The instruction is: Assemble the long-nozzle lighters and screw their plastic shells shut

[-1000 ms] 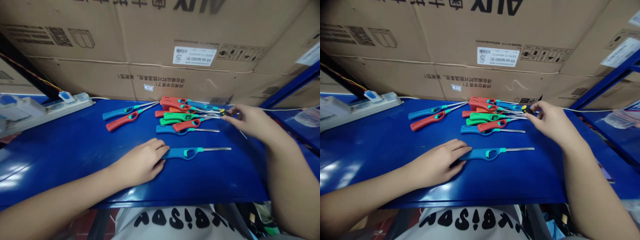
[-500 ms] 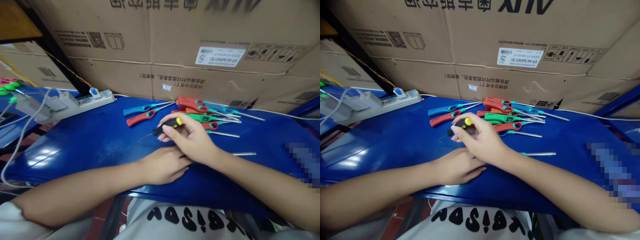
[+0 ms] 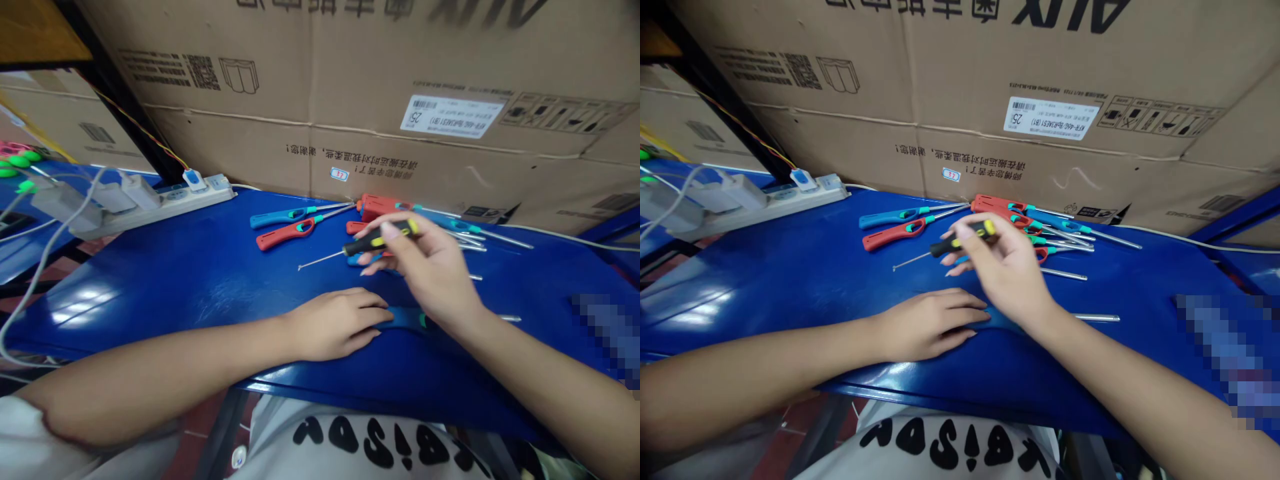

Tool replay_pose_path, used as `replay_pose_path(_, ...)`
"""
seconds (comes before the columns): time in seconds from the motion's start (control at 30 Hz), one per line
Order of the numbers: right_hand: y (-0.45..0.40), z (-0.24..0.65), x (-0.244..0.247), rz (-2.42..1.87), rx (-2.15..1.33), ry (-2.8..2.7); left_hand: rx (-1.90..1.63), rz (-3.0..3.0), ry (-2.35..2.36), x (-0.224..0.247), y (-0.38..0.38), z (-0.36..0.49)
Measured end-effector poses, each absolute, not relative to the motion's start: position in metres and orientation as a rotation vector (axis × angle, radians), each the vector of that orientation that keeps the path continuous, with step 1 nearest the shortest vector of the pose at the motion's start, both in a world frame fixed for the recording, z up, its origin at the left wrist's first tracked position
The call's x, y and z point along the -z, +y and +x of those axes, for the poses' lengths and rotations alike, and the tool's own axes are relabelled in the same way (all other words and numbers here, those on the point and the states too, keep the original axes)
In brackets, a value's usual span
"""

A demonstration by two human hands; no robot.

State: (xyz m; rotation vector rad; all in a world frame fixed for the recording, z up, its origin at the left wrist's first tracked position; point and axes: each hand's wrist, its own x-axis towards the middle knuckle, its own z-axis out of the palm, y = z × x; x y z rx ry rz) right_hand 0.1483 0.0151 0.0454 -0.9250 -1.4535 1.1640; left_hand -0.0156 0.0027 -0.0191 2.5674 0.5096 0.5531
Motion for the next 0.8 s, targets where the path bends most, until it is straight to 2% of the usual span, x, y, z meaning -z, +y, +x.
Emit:
replay_pose_path(0.2, 0.021, 0.195, -0.044, -0.977, -0.942, -1.156, -0.779, 2.251, 0.688, 0.021, 0.011, -0.012)
replay_pose_path(0.4, 0.025, 0.210, -0.040, -1.054, -0.940, -1.108, -0.999, 1.754, 0.795, 0.008, 0.011, -0.010)
replay_pose_path(0.8, 0.026, 0.212, -0.043, -0.974, -0.907, -1.129, -1.126, 1.943, 0.857, -0.002, 0.011, -0.014)
